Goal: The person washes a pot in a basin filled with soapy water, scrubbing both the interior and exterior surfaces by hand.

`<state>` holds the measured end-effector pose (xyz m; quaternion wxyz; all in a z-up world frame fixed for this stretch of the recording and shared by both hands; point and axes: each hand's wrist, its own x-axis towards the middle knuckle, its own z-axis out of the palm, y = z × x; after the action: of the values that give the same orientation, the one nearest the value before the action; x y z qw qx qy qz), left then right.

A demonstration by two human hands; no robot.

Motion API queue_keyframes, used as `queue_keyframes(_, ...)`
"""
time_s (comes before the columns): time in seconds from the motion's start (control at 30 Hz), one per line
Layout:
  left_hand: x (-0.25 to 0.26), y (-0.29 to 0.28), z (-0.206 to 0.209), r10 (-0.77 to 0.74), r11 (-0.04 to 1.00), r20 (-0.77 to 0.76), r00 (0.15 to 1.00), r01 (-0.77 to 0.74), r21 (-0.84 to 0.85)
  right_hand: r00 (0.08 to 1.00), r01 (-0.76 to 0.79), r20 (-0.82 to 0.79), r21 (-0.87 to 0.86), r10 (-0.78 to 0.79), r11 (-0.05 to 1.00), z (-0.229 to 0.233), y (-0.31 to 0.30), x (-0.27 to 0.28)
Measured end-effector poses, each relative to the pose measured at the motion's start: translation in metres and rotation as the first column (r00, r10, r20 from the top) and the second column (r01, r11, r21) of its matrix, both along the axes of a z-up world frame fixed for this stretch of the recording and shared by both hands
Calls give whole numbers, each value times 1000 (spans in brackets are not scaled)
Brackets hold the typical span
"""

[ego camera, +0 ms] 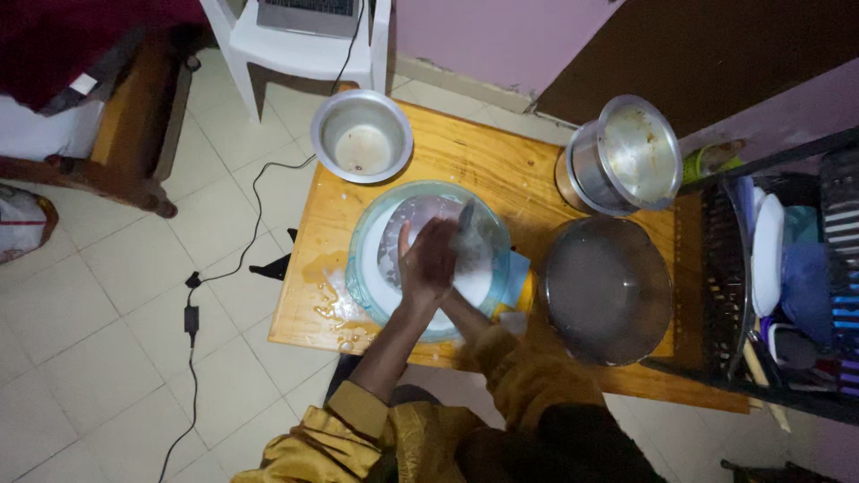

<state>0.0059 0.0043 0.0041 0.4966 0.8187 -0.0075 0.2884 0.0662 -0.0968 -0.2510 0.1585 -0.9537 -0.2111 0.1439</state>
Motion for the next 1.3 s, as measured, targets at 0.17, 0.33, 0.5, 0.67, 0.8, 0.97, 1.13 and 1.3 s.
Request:
queue_keyframes(0.17, -2, -5, 2, 49, 995, -42, 998, -45, 92, 999, -19, -42, 146, 26, 989, 10, -15, -16)
queue_keyframes(0.33, 1, -5, 19, 51, 986, -154, 987, -26, 163, 986, -42, -132, 416, 106, 908, 35, -39, -31)
queue_keyframes(0.5, 1, -6, 20, 88, 984, -104, 991, -70, 166, 986, -10, -140, 519, 96, 855, 45, -68, -56)
queue_keyframes(0.67, -2, -3, 21, 51, 994, -122, 991, -39, 97, 990, 20, -126, 579, 65, 815, 50, -79, -86)
queue_keyframes(0.8, -5, -5, 23, 82, 990, -107, 991, -69, 121, 988, 30, -138, 638, 76, 769, 61, -75, -98)
queue_keyframes(0.97, -17, -10, 17, 84, 992, -129, 988, -71, 104, 977, 132, -206, 774, 49, 619, 76, -50, -109)
queue_keyframes(1.13, -18, 7, 17, -34, 985, -205, 978, -1, -170, 914, 402, -404, 902, -21, 156, 93, -28, -102)
queue_keyframes(1.3, -39, 37, 18, -57, 847, -239, 969, -80, -526, 917, 313, -152, 847, -370, 429, 157, -46, -83)
